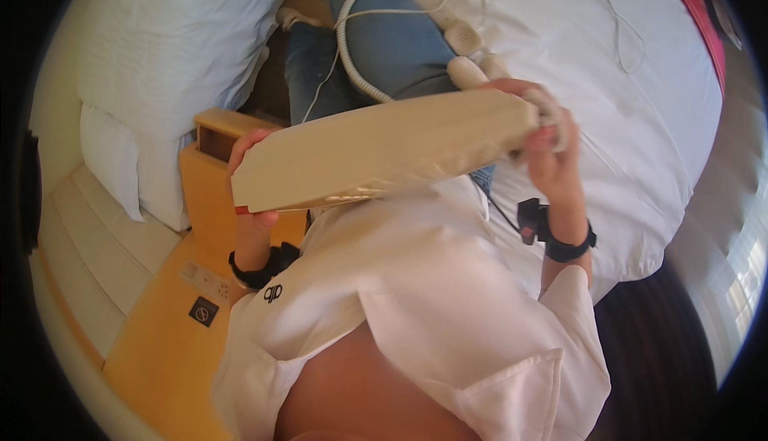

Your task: The person cleans a beige landline telephone using a cloth. They wipe the handset cord, the base, and the keypad area while sitting on a bed.

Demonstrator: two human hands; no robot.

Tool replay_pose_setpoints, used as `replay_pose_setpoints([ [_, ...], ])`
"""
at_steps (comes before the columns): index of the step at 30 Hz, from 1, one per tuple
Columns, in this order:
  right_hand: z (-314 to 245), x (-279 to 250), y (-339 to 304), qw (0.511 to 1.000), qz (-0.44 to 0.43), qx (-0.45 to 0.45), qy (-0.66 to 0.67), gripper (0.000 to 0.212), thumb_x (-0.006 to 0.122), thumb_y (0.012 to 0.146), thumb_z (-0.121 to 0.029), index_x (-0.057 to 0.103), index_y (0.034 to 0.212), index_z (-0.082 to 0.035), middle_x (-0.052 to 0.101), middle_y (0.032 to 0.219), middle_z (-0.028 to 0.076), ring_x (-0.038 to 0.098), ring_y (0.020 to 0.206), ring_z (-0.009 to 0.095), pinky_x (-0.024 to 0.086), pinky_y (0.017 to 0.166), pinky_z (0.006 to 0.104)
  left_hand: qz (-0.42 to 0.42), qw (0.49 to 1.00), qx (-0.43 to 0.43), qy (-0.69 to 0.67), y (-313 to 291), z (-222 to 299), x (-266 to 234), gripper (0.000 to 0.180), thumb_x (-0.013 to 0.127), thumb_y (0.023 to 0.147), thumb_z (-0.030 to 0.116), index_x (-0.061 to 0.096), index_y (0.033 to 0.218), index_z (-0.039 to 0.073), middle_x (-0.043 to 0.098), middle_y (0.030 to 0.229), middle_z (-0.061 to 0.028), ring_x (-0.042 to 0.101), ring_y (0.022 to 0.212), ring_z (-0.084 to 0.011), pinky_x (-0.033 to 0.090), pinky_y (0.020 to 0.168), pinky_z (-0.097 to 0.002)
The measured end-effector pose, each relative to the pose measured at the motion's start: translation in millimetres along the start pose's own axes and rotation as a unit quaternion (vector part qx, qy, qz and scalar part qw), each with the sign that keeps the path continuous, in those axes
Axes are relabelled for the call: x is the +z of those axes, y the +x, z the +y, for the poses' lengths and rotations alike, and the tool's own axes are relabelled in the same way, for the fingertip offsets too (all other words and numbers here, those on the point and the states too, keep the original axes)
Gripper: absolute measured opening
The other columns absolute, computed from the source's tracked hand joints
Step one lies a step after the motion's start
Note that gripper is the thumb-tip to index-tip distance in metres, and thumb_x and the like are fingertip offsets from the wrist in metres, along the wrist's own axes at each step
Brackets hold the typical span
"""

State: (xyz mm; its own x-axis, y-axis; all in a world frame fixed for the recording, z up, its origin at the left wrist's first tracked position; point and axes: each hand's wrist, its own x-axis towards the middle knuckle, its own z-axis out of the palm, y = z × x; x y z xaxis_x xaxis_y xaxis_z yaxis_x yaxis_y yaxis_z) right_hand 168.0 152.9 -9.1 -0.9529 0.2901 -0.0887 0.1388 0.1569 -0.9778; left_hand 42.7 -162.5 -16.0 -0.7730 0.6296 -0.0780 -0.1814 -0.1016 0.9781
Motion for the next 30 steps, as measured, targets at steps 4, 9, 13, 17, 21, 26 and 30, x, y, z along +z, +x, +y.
replay_pose_setpoints([
  [4, -12, -23, 18, 0.986, 0.152, -0.064, 0.021, 0.08, 0.035, 0.079, -0.07, 0.049, 0.107, 0.004, 0.059, 0.089, 0.018, 0.042, 0.061, 0.012, 0.036, 0.057, 0.0235, -0.046, 0.987, 0.153, 0.032, 20, 6, 8, 0.072, 0.083, 0.055, 0.021, 0.051, 0.114, -0.004, 0.057, 0.107, -0.0186, 0.057, 0.098, -0.0279, 0.045, 0.083, -0.0362],
  [9, -70, -5, 22, 0.963, 0.245, -0.11, -0.027, 0.048, 0.046, 0.081, -0.043, 0.047, 0.104, -0.001, 0.05, 0.092, 0.017, 0.046, 0.064, 0.016, 0.039, 0.058, 0.0262, -0.048, 0.975, 0.201, 0.079, 37, 21, 17, 0.063, 0.082, 0.048, 0.016, 0.059, 0.104, -0.002, 0.06, 0.1, -0.0214, 0.06, 0.09, -0.0305, 0.049, 0.075, -0.0356],
  [13, -103, 38, 36, 0.937, -0.01, -0.297, -0.183, 0.032, 0.055, 0.082, -0.035, 0.052, 0.085, -0.004, 0.052, 0.081, 0.013, 0.047, 0.064, 0.02, 0.038, 0.058, 0.029, -0.072, 0.942, 0.269, 0.185, 48, 32, 27, 0.06, 0.082, 0.047, 0.016, 0.062, 0.1, -0.002, 0.062, 0.093, -0.0194, 0.062, 0.082, -0.0304, 0.05, 0.067, -0.0322],
  [17, -109, 77, 43, 0.901, -0.089, -0.359, -0.227, 0.021, 0.061, 0.074, -0.025, 0.053, 0.074, -0.005, 0.05, 0.073, 0.009, 0.045, 0.064, 0.025, 0.038, 0.057, 0.032, -0.029, 0.938, 0.213, 0.271, 36, 31, 34, 0.059, 0.082, 0.048, 0.019, 0.063, 0.1, -0.001, 0.062, 0.091, -0.0186, 0.063, 0.078, -0.0293, 0.051, 0.064, -0.031],
  [21, -98, 94, 42, 0.908, -0.111, -0.333, -0.229, 0.018, 0.062, 0.07, -0.022, 0.054, 0.075, -0.007, 0.046, 0.072, 0.008, 0.043, 0.066, 0.026, 0.038, 0.059, 0.0336, -0.013, 0.935, 0.216, 0.28, 36, 34, 40, 0.058, 0.082, 0.049, 0.021, 0.063, 0.1, 0.0, 0.063, 0.092, -0.0188, 0.063, 0.078, -0.0286, 0.051, 0.064, -0.0311],
  [26, -86, 87, 39, 0.921, -0.106, -0.328, -0.181, 0.013, 0.061, 0.071, -0.019, 0.055, 0.071, -0.008, 0.043, 0.072, 0.008, 0.041, 0.069, 0.027, 0.038, 0.063, 0.0345, 0.003, 0.921, 0.277, 0.273, 39, 23, 41, 0.06, 0.082, 0.049, 0.024, 0.061, 0.099, 0.0, 0.062, 0.091, -0.0189, 0.064, 0.079, -0.0289, 0.052, 0.064, -0.032],
  [30, -72, 77, 38, 0.918, -0.097, -0.299, -0.243, 0.014, 0.062, 0.073, -0.018, 0.054, 0.069, -0.007, 0.044, 0.073, 0.008, 0.04, 0.069, 0.027, 0.037, 0.063, 0.0347, -0.023, 0.922, 0.274, 0.273, 40, 19, 39, 0.06, 0.081, 0.054, 0.03, 0.06, 0.1, -0.002, 0.062, 0.089, -0.0195, 0.064, 0.079, -0.0305, 0.053, 0.063, -0.0334],
])
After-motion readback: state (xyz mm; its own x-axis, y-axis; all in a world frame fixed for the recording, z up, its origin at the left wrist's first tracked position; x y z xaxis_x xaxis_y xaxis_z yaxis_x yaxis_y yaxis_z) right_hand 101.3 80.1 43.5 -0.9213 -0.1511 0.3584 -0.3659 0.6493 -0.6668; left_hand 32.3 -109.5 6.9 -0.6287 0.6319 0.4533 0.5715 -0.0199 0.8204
